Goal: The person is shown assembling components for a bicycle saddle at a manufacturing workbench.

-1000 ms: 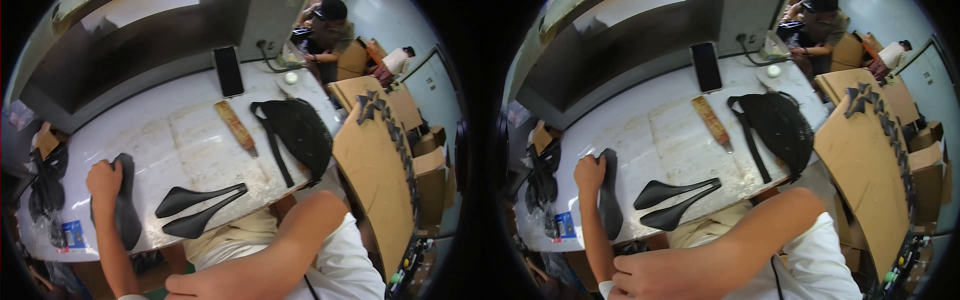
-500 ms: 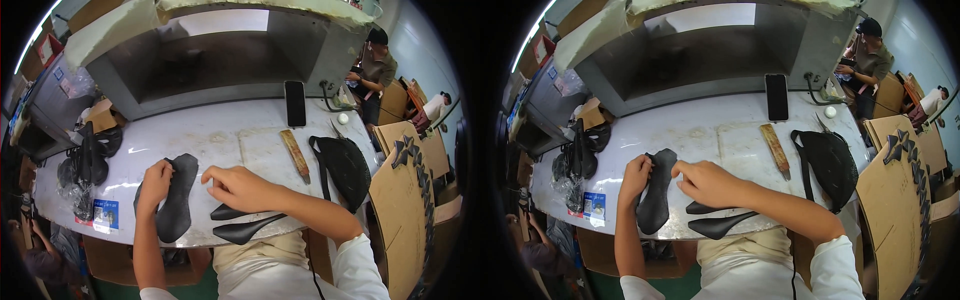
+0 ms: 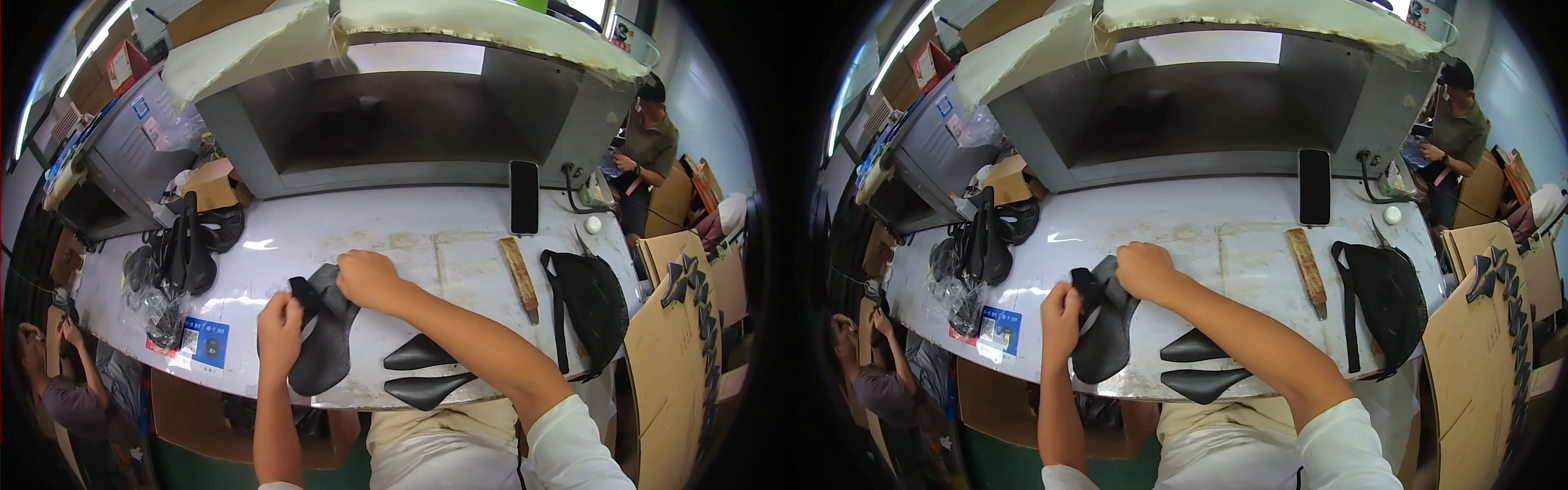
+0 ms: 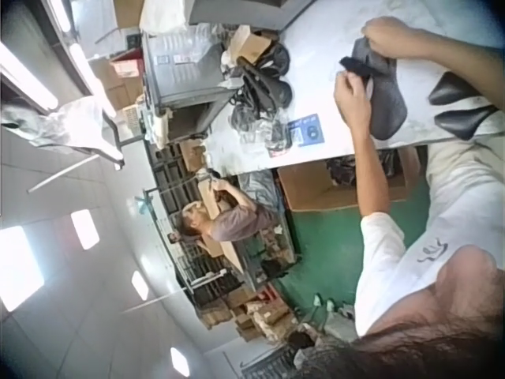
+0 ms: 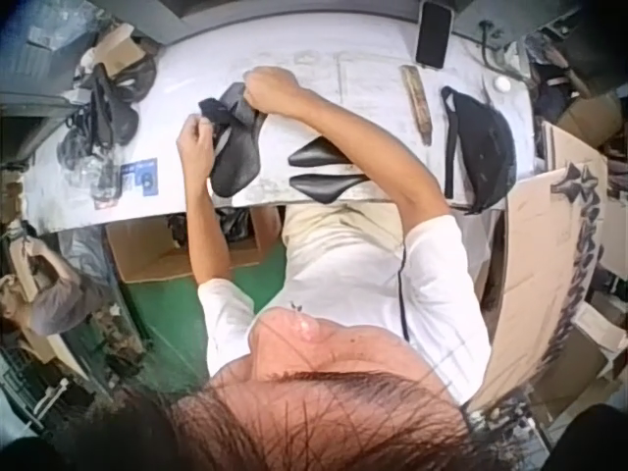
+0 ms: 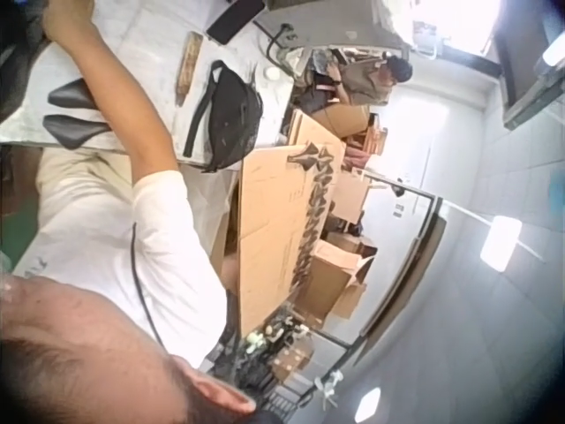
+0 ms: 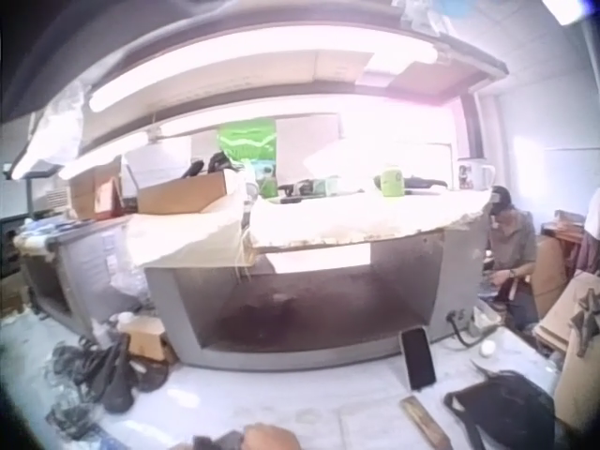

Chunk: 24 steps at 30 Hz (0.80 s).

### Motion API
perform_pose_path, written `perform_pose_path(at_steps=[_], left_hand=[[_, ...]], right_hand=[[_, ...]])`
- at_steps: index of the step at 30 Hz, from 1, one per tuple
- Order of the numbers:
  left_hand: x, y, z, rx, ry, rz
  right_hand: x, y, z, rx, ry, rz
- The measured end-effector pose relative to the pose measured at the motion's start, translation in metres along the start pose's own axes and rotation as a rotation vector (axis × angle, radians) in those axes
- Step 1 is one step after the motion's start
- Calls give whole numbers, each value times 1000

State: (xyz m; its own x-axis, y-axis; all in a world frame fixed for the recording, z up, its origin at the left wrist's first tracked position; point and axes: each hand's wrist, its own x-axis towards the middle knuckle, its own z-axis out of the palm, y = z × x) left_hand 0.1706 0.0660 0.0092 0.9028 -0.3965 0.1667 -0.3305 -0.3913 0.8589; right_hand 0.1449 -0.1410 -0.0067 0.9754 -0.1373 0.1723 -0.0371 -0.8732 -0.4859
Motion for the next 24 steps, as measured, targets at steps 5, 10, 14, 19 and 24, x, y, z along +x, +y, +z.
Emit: perform_pose_path(at_steps=[5, 10, 14, 19, 24], left_hand=[[-88, -59, -63, -629, 468, -38], [-198, -105, -135, -1073, 639, 157], [-248, -62, -178, -1020, 960, 204], [-269, -42, -174, -443, 191, -443], [-213, 22, -85, -394, -750, -235]], right_hand=[[-2, 5, 2, -16, -27, 17], [-4, 16, 1, -26, 14, -5], [-2, 21, 0, 22, 31, -44], [-32, -4, -42, 68, 165, -94], [-171, -50, -82, 506, -426, -374]])
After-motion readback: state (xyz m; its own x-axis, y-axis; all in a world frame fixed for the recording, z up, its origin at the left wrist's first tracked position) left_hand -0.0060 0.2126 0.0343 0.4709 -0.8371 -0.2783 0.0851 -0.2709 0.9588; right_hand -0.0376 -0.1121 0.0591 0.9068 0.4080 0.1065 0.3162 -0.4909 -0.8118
